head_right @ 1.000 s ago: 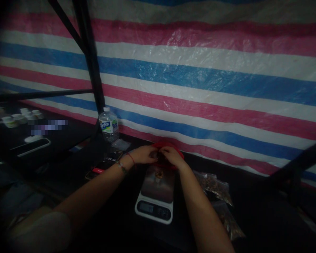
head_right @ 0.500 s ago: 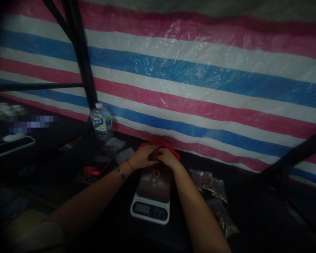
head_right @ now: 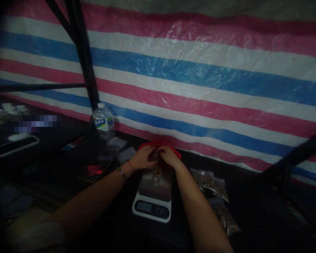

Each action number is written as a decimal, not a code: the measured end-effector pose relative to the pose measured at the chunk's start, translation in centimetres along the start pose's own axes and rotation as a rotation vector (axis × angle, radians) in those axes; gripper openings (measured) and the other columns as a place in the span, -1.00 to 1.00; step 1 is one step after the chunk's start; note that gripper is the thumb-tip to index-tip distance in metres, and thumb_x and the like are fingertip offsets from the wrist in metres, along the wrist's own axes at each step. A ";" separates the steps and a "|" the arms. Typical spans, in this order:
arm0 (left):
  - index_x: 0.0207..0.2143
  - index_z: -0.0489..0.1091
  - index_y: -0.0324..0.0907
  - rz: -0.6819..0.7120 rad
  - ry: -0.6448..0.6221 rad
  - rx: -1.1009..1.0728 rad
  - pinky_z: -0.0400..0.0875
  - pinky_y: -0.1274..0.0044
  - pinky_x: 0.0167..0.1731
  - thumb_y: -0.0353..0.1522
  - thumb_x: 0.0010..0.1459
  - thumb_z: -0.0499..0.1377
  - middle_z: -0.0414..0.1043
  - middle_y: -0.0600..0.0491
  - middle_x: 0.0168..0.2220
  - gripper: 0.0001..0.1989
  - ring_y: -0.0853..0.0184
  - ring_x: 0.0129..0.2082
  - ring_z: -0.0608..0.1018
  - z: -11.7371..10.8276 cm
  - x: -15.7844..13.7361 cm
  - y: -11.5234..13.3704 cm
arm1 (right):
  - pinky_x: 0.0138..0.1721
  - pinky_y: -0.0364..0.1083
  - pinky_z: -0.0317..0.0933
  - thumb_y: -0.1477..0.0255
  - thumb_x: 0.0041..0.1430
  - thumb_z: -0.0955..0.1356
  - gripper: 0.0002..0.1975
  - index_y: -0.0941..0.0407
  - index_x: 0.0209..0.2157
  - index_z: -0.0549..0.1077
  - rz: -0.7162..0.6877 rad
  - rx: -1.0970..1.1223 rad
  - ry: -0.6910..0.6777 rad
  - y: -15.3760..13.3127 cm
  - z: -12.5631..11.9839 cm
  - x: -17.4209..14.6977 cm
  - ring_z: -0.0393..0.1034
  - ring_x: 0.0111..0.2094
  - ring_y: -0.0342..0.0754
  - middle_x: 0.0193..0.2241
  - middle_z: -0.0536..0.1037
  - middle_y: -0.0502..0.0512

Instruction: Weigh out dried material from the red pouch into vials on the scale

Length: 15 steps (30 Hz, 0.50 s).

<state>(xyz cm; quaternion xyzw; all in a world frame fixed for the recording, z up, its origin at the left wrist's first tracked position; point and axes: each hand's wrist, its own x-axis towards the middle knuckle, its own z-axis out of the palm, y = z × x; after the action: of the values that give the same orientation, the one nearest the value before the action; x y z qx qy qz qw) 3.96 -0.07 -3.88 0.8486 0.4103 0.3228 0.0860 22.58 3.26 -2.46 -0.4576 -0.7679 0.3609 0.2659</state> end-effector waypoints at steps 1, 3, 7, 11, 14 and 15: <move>0.07 0.29 -0.19 -0.017 0.005 0.004 0.27 0.28 0.10 -0.20 -0.01 0.25 0.40 -0.12 0.04 -0.41 0.09 0.05 0.43 0.0 0.0 0.1 | -0.17 -0.09 0.30 0.61 0.00 0.17 -0.65 0.19 -0.25 0.52 0.024 -0.055 0.052 0.1 0.0 0.1 0.45 -0.29 -0.06 -0.28 0.58 0.12; 0.01 0.34 -0.19 -0.058 0.014 0.020 0.31 0.29 0.05 -0.22 -0.02 0.24 0.43 -0.12 -0.01 -0.49 0.09 0.00 0.46 0.1 -0.1 0.1 | -0.07 -0.07 0.27 0.64 0.03 0.15 -0.61 0.19 -0.21 0.51 0.054 -0.162 0.095 0.4 0.1 0.2 0.45 -0.20 -0.05 -0.21 0.58 0.16; -0.07 0.37 -0.21 -0.095 0.016 0.029 0.34 0.32 0.00 -0.24 0.01 0.22 0.46 -0.11 -0.07 -0.58 0.11 -0.06 0.49 0.2 -0.1 0.1 | 0.11 -0.05 0.15 0.62 0.12 0.21 -0.61 0.18 -0.04 0.46 0.002 -0.284 0.035 0.8 0.9 0.0 0.38 0.01 -0.03 0.00 0.51 0.20; -0.16 0.38 -0.20 -0.126 -0.022 0.003 0.40 0.37 -0.12 -0.25 0.03 0.19 0.49 -0.08 -0.15 -0.68 0.16 -0.17 0.52 -0.2 -0.2 0.1 | 0.04 -0.04 0.22 0.55 0.08 0.33 -0.57 0.10 0.03 0.44 -0.011 -0.356 -0.096 0.7 1.6 -0.5 0.41 -0.03 0.01 0.00 0.51 0.17; -0.16 0.39 -0.19 -0.131 -0.022 0.004 0.40 0.39 -0.16 -0.29 0.03 0.17 0.49 -0.06 -0.18 -0.71 0.18 -0.20 0.52 -0.8 -0.2 0.3 | 0.00 -0.06 0.24 0.53 0.08 0.35 -0.65 0.07 -0.06 0.51 0.003 -0.427 -0.103 0.5 1.4 -0.6 0.45 -0.08 0.02 -0.07 0.56 0.15; -0.17 0.39 -0.19 -0.122 -0.022 0.011 0.39 0.40 -0.16 -0.31 0.03 0.17 0.50 -0.06 -0.19 -0.72 0.18 -0.20 0.52 -1.1 -0.2 0.4 | -0.03 -0.07 0.25 0.52 0.09 0.35 -0.68 0.07 -0.09 0.52 0.015 -0.443 -0.090 0.5 1.3 -0.6 0.46 -0.10 0.02 -0.09 0.57 0.15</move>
<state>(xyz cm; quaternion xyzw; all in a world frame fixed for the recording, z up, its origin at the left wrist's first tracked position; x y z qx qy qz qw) 3.42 -0.60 -3.02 0.8258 0.4622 0.3053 0.1056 22.16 2.48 -3.63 -0.4940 -0.8361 0.2053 0.1216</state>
